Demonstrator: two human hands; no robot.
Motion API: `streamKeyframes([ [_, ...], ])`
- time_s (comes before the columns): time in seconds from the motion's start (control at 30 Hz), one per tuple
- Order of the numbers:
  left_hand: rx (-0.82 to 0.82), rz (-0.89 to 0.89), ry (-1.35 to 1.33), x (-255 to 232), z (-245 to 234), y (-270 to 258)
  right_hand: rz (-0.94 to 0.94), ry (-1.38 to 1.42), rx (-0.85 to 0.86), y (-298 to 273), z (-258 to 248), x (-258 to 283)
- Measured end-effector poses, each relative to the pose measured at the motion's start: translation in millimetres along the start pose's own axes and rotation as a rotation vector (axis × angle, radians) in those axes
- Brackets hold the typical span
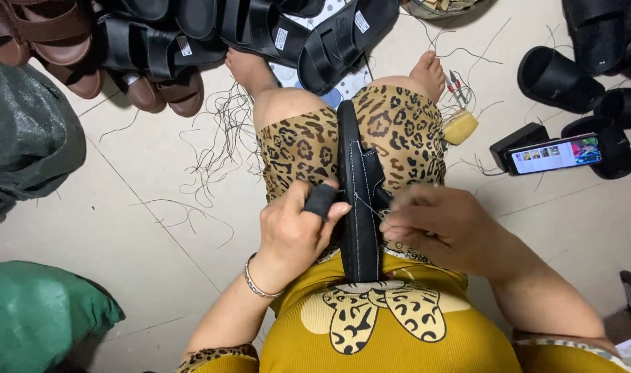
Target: Hand-sewing a black strap for a sandal using a needle and thread while sitting on the floor.
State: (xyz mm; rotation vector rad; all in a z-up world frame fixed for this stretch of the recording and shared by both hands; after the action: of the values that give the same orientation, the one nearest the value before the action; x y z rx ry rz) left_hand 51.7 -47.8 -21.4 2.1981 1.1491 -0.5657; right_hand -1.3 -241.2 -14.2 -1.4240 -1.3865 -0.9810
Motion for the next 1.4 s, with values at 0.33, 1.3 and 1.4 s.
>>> streamKeyframes([
  [0.33, 0.286, -0.312, -0.676, 23, 30, -37, 0.073, 0.839, -0.190, 8, 12, -71],
  [1.3, 0.427, -0.325, -0.504, 35, 21, 8, -0.337, -0.766, 0.312, 21, -11, 8],
  [1.4, 0.344, -0.217, -0.463, 32, 24, 6, -0.281, -0.938, 0.447, 27, -10, 15],
])
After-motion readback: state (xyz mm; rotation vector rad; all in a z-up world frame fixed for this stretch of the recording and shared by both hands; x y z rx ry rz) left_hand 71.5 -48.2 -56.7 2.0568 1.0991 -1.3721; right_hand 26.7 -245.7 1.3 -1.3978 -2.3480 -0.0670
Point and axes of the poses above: each hand's wrist, its own y-axis towards the middle knuckle, its own z-axis out of the palm, x = y × z, the point moved 5 cm from there along y, towards the middle knuckle, and after that the axes turned 15 degrees about -x, right-handed, at the moved point
